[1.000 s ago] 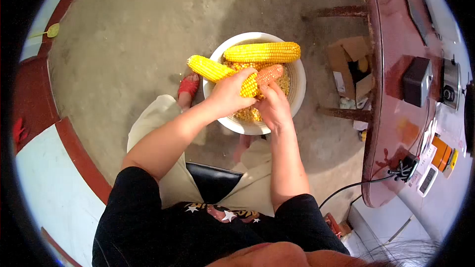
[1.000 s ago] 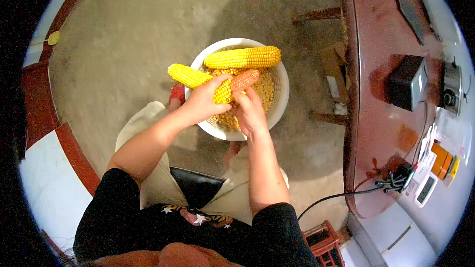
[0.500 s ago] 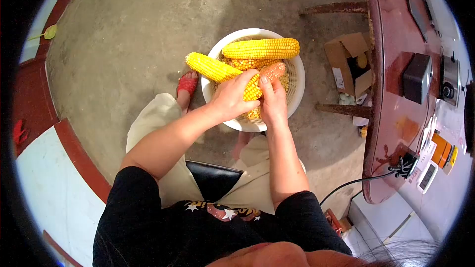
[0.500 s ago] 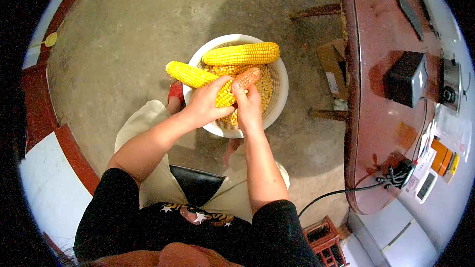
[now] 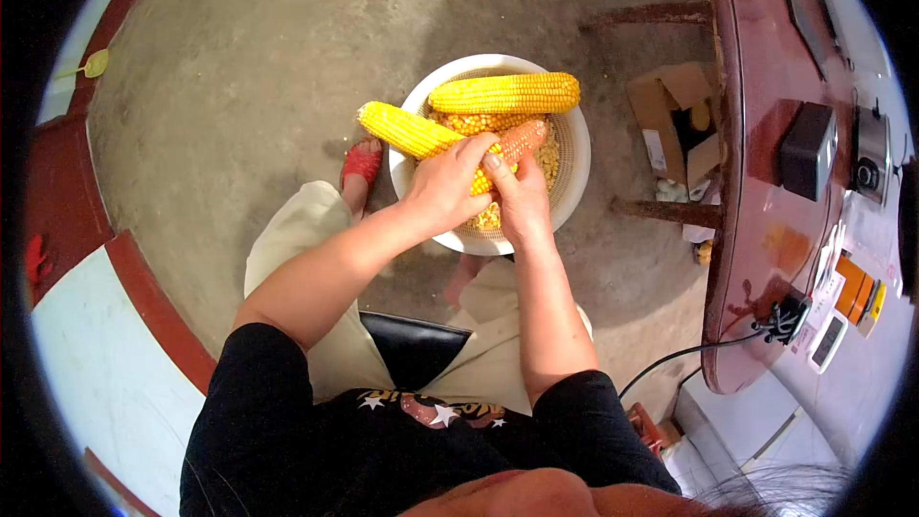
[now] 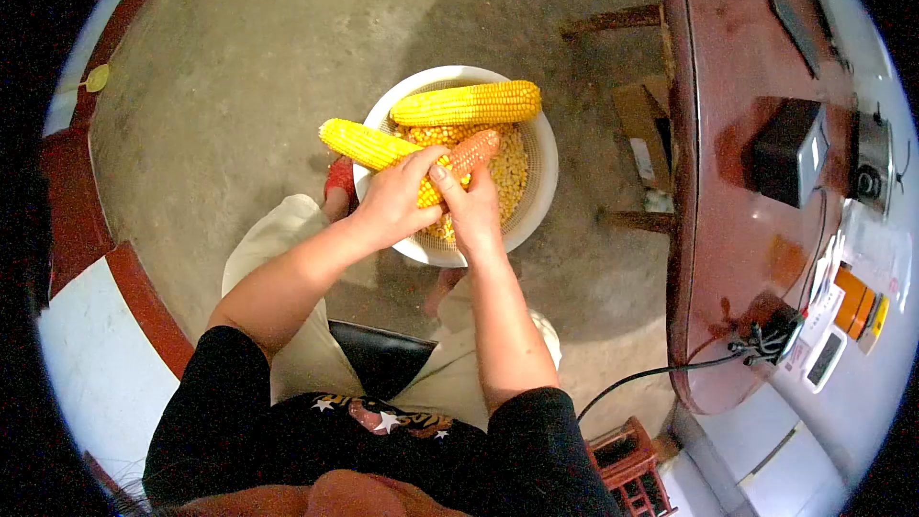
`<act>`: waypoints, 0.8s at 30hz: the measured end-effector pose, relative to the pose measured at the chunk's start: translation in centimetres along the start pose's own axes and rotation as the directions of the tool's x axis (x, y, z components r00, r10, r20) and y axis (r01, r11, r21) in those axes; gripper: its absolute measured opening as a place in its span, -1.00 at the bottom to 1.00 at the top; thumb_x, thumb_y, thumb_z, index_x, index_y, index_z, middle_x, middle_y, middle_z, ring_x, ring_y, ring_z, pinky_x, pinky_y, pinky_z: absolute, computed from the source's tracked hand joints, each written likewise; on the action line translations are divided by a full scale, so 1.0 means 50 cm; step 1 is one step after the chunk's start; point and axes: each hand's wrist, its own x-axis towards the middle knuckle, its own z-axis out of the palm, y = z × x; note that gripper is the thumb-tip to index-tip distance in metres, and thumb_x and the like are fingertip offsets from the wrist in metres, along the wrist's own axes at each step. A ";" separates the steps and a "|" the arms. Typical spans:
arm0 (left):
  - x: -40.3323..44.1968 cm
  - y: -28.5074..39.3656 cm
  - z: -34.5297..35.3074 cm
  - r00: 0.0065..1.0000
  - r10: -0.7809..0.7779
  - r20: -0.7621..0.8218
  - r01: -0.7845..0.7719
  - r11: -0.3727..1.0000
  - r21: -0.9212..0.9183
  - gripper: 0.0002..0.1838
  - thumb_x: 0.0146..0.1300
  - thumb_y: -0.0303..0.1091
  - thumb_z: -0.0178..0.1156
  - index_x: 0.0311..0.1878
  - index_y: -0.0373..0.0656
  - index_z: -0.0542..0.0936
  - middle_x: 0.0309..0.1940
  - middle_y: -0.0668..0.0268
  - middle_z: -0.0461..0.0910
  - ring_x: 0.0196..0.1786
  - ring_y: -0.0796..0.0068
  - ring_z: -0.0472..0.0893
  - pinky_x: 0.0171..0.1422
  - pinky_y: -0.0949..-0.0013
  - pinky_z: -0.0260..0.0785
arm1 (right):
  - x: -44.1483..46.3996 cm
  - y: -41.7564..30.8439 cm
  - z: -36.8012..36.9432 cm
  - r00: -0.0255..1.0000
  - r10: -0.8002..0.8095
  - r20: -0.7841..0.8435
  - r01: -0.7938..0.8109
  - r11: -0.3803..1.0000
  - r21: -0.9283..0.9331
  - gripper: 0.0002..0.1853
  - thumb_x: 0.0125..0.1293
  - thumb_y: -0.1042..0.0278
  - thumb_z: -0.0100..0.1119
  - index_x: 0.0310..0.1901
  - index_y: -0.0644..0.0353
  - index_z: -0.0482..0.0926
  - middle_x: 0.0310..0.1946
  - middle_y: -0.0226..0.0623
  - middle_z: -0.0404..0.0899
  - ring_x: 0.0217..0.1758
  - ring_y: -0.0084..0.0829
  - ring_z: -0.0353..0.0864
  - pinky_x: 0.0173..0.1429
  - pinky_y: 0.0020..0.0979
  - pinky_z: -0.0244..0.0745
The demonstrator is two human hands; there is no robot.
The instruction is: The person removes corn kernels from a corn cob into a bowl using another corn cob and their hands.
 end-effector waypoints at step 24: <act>0.009 0.007 -0.009 0.976 -0.184 0.114 0.205 0.955 -0.212 -0.32 -0.05 -0.31 0.30 0.19 -0.19 0.30 0.00 -0.02 0.47 0.07 0.07 0.50 0.16 0.21 0.33 | 0.014 0.012 -0.028 0.999 0.019 0.036 -0.012 0.985 -0.172 -0.55 0.26 0.19 0.14 0.05 0.36 0.38 -0.19 -0.27 0.52 -0.13 -0.50 0.47 -0.05 -0.46 0.42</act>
